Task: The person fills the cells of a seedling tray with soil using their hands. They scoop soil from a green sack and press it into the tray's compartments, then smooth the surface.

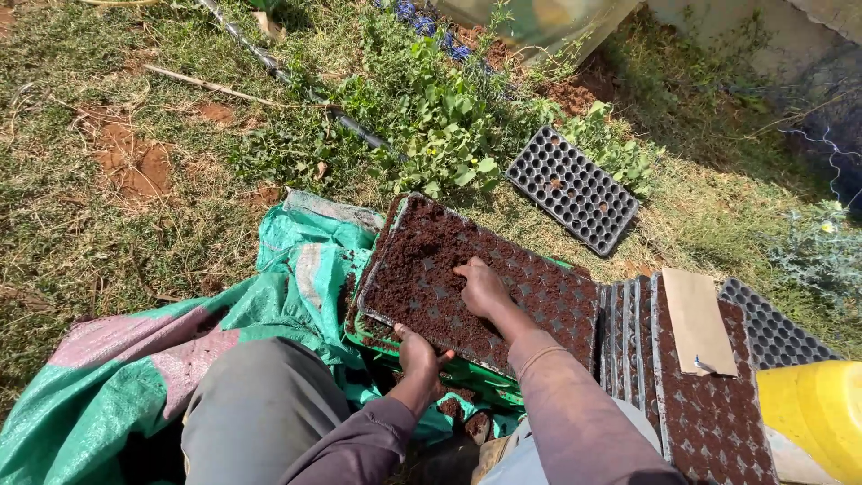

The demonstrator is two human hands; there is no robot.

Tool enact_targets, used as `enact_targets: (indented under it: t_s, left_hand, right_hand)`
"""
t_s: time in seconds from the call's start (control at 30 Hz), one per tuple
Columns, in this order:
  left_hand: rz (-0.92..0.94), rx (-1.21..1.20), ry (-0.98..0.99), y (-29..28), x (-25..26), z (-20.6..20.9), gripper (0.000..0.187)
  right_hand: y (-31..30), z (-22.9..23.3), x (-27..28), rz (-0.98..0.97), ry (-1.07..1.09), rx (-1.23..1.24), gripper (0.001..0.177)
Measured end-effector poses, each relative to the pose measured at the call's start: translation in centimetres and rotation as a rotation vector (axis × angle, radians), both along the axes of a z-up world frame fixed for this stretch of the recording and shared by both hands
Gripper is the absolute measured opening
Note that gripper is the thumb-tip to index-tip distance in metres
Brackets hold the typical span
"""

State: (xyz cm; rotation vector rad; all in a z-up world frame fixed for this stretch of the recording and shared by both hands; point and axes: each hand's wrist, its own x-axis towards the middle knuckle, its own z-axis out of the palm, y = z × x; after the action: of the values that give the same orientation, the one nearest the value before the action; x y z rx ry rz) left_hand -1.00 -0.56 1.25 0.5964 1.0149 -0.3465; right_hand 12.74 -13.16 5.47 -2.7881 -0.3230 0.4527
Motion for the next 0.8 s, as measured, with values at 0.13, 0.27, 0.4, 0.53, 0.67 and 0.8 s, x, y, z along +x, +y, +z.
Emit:
enact_targets:
  t_s: [0.13, 0.27, 0.4, 0.53, 0.67, 0.8]
  left_hand:
    - [0.005, -0.015, -0.051, 0.6, -0.2, 1.1, 0.097]
    - [0.004, -0.035, -0.002, 0.7, -0.3, 1.3, 0.1]
    - [-0.029, -0.007, 0.025, -0.1, 1.0, -1.6, 0.102]
    - [-0.061, 0.007, 0.125, 1.4, 0.6, 4.3, 0.087]
    - [-0.05, -0.016, 0.143, 1.4, 0.9, 4.0, 0.089]
    - [-0.077, -0.018, 0.087, 1.6, 0.2, 3.1, 0.089]
  right_hand:
    - [-1.2, 0.6, 0.7, -0.083, 0.033, 0.119, 0.066]
    - [2.6, 4.0, -4.1, -0.103, -0.102, 0.125, 0.072]
    - [2.1, -3.3, -1.8, -0.05, -0.261, -0.097, 0.06]
    - [1.7, -2.2, -0.7, 0.004, -0.238, -0.247, 0.055]
    - [-0.7, -0.6, 1.0, -0.136, 0.035, 0.108, 0.057]
    - [-3.3, -4.6, 1.8, -0.387, -0.292, 0.13, 0.065]
